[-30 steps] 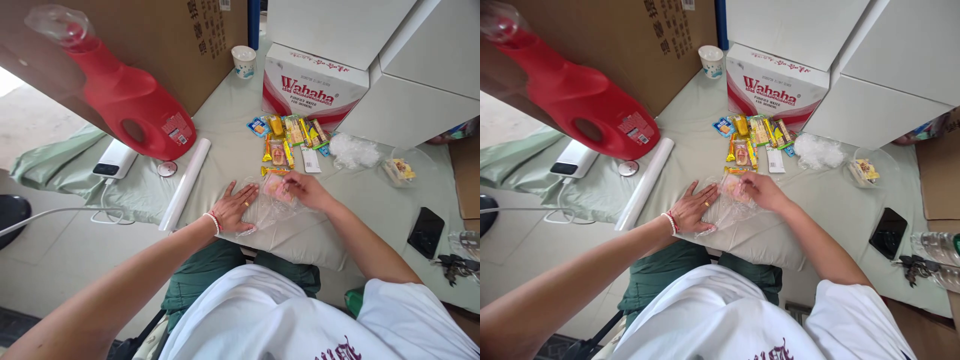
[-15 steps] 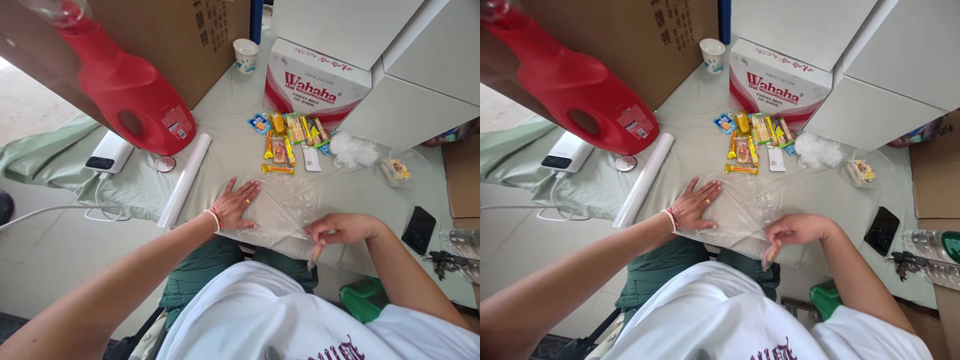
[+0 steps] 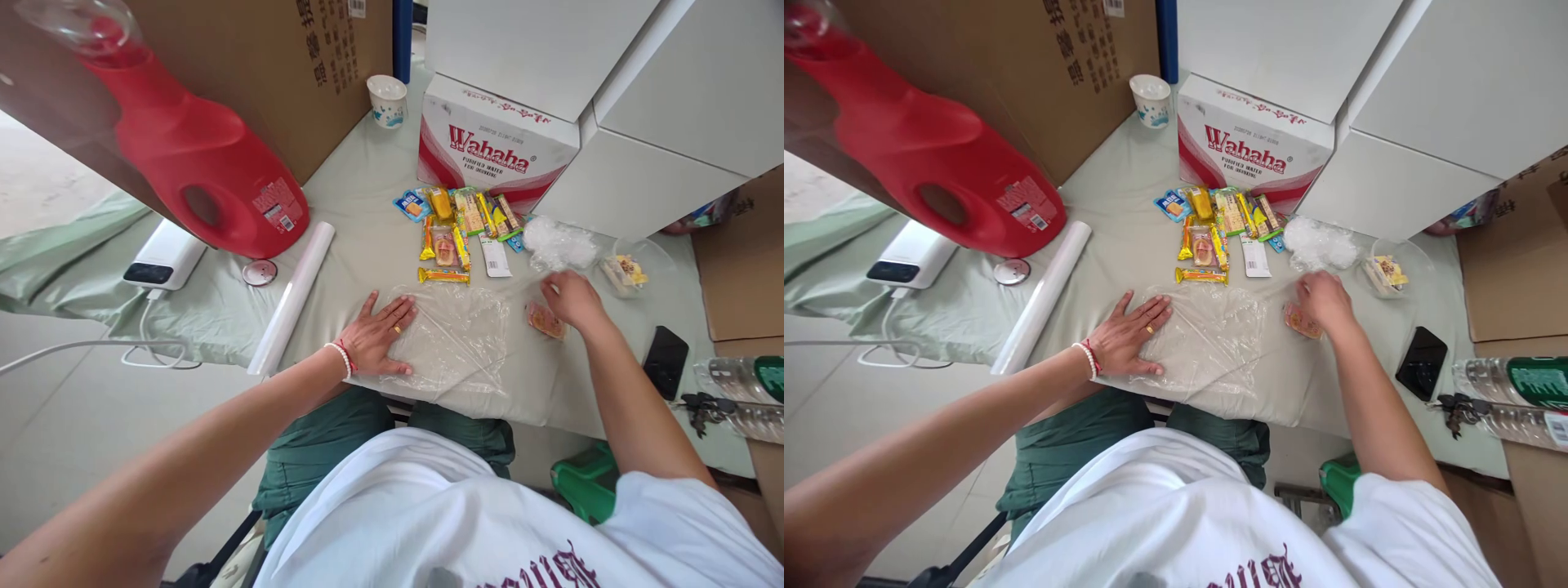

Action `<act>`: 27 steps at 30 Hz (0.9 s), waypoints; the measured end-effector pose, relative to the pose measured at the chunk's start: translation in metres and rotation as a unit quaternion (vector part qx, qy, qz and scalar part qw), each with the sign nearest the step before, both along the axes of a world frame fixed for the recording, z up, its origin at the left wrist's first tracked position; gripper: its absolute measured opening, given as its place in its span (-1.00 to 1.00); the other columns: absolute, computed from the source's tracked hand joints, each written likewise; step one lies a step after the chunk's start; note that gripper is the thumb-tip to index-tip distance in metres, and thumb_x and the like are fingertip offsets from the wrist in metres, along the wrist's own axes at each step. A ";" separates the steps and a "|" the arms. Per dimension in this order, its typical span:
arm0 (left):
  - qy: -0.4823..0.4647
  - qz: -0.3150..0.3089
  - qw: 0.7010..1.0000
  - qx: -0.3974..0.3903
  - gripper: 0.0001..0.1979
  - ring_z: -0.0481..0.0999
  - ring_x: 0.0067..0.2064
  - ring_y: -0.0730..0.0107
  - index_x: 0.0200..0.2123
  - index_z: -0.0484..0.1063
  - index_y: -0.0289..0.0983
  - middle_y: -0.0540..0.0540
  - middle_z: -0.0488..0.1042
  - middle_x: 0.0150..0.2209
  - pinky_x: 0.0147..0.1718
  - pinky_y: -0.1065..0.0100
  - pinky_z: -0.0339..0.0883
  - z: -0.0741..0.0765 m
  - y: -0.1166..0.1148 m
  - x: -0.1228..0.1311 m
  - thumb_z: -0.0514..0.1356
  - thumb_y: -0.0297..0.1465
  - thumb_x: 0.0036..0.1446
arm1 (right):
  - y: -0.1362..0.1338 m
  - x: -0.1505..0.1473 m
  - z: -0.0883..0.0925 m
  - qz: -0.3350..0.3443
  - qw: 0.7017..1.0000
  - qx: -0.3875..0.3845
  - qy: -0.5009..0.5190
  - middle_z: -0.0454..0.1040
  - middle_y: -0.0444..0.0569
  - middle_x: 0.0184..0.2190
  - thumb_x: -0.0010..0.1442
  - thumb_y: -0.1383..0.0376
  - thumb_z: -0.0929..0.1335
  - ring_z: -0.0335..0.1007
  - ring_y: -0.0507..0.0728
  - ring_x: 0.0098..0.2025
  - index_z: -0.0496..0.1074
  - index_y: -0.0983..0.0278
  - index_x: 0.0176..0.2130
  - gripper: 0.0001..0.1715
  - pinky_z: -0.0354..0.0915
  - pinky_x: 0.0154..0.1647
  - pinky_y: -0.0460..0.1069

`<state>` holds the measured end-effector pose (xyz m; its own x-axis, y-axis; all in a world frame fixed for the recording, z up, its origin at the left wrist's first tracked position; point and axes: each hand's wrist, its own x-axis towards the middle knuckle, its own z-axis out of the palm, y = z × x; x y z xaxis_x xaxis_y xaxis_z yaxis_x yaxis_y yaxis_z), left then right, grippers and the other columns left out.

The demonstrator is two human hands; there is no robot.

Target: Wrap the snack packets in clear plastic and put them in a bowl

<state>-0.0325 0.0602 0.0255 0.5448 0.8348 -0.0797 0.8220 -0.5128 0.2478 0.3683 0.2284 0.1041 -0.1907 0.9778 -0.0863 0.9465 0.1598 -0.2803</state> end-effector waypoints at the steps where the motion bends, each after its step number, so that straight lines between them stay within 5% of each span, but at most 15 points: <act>1: 0.003 0.000 1.000 0.001 0.20 -0.03 0.54 -0.19 0.54 -0.14 -0.35 -0.43 -0.14 0.54 0.43 -0.32 -0.62 0.000 0.000 0.000 -0.03 0.39 0.13 | 0.007 -0.026 -0.001 -0.005 0.999 0.031 -0.020 0.59 0.19 -0.22 0.32 0.09 0.28 0.48 0.27 -0.16 0.57 0.27 -0.23 -0.62 0.32 -0.16 0.07; 6: 0.021 0.001 1.000 -0.001 0.21 -0.03 0.54 -0.19 0.54 -0.15 -0.36 -0.43 -0.14 0.54 0.43 -0.32 -0.59 0.002 0.000 0.002 0.00 0.39 0.13 | 0.040 -0.151 -0.008 0.001 0.998 -0.042 -0.038 0.61 0.16 -0.04 0.34 0.00 0.34 0.52 0.28 -0.02 0.58 0.26 -0.06 -0.57 0.33 -0.13 0.03; 9: 0.021 0.003 1.000 0.003 0.20 -0.03 0.54 -0.20 0.55 -0.15 -0.35 -0.41 -0.13 0.54 0.44 -0.31 -0.56 0.002 -0.001 0.002 0.01 0.38 0.13 | 0.053 -0.178 -0.007 0.004 0.994 -0.074 -0.075 0.59 0.18 0.04 0.26 0.06 0.42 0.51 0.28 0.02 0.56 0.28 0.03 -0.55 0.33 -0.11 0.02; 13: 0.007 -0.006 1.000 0.002 0.19 -0.03 0.54 -0.18 0.55 -0.16 -0.34 -0.39 -0.14 0.55 0.44 -0.30 -0.57 0.002 -0.002 0.000 0.00 0.37 0.15 | 0.051 -0.170 0.002 0.115 0.991 0.012 -0.075 0.58 0.19 0.04 0.29 0.14 0.39 0.50 0.28 0.01 0.50 0.32 0.11 -0.52 0.32 -0.07 0.02; 16: 0.004 -0.009 1.000 0.006 0.18 -0.01 0.54 -0.18 0.55 -0.15 -0.34 -0.40 -0.13 0.54 0.44 -0.29 -0.56 0.001 -0.002 -0.001 -0.01 0.37 0.16 | 0.035 -0.169 0.002 0.268 0.956 -0.024 -0.115 0.55 0.16 0.10 0.23 0.19 0.41 0.50 0.29 0.01 0.49 0.27 0.15 -0.49 0.31 -0.06 0.02; 18: 0.005 -0.009 1.000 0.011 0.17 0.00 0.54 -0.17 0.55 -0.15 -0.34 -0.40 -0.11 0.54 0.45 -0.29 -0.55 0.000 -0.002 -0.001 -0.02 0.36 0.17 | 0.025 -0.174 -0.001 0.304 0.937 -0.058 -0.162 0.52 0.17 0.15 0.21 0.21 0.42 0.50 0.31 0.04 0.46 0.24 0.22 -0.39 0.31 -0.07 0.02; 24: 0.002 -0.014 1.000 0.015 0.16 0.00 0.54 -0.17 0.55 -0.15 -0.34 -0.41 -0.09 0.54 0.45 -0.29 -0.53 0.000 -0.002 -0.001 -0.01 0.36 0.17 | 0.031 -0.149 0.000 0.272 0.947 -0.101 -0.138 0.59 0.10 -0.14 0.15 0.03 0.48 0.48 0.24 -0.13 0.56 0.29 -0.05 -0.52 0.25 -0.22 -0.03; 27: 0.000 -0.016 1.000 0.015 0.16 0.00 0.54 -0.17 0.55 -0.16 -0.34 -0.40 -0.09 0.54 0.44 -0.29 -0.54 0.000 -0.002 -0.001 0.00 0.35 0.18 | 0.056 -0.126 0.002 0.130 0.985 -0.117 -0.001 0.53 -0.01 -0.31 0.17 -0.03 0.47 0.40 0.12 -0.30 0.53 0.32 -0.17 -0.53 0.22 -0.33 -0.06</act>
